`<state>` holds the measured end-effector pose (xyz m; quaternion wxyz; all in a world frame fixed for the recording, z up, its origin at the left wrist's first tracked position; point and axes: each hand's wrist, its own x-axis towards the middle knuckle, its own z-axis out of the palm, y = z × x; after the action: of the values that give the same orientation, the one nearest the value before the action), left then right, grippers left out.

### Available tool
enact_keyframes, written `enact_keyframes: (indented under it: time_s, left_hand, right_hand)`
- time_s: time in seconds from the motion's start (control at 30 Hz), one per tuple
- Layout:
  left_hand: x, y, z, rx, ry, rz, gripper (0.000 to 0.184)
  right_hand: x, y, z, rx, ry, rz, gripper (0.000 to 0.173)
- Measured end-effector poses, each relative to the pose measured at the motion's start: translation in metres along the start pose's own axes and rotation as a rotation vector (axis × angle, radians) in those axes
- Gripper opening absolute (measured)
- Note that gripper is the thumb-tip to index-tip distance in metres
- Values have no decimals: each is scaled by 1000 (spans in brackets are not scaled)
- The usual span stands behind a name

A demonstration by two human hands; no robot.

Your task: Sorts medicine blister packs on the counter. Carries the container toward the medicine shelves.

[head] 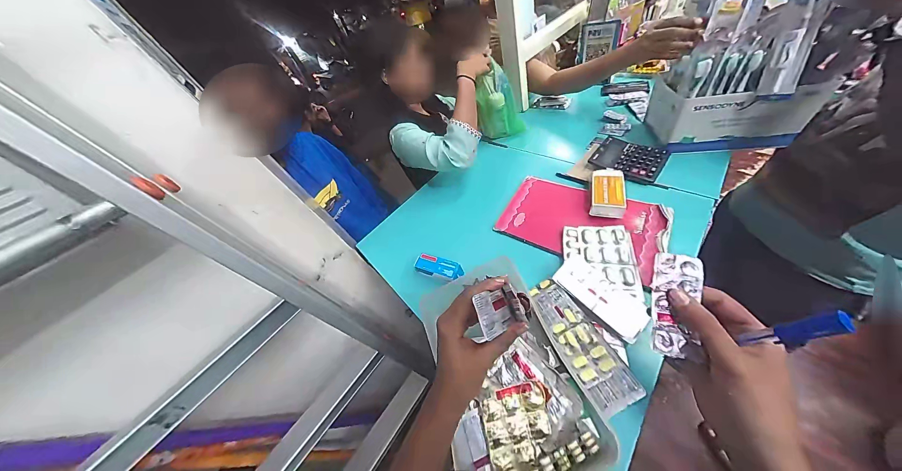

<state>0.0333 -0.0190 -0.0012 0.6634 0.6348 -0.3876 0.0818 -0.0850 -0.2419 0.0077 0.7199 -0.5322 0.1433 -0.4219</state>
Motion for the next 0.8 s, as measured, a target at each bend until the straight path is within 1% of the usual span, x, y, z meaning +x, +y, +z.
enact_keyframes:
  time_s: [0.3, 0.37, 0.5, 0.6, 0.7, 0.8]
  left_hand:
    - [0, 1, 1, 87, 38, 22, 48]
    - [0, 3, 2, 179, 75, 44, 47]
    - [2, 4, 5, 488, 171, 159, 44]
    - [0, 9, 5, 675, 208, 204, 44]
    - [-3, 13, 7, 783, 197, 207, 47]
    - [-1, 17, 6, 784, 130, 189, 49]
  right_hand:
    - [-3, 0, -3, 30, 1, 8, 11]
    - [-3, 1, -3, 27, 2, 9, 12]
    - [-4, 3, -4, 11, 14, 12, 10]
    - [-5, 5, -4, -3, 4, 22, 10]
    - [-6, -1, -11, 17, 16, 16, 9]
    - [-4, -5, -17, 51, 17, 10, 9]
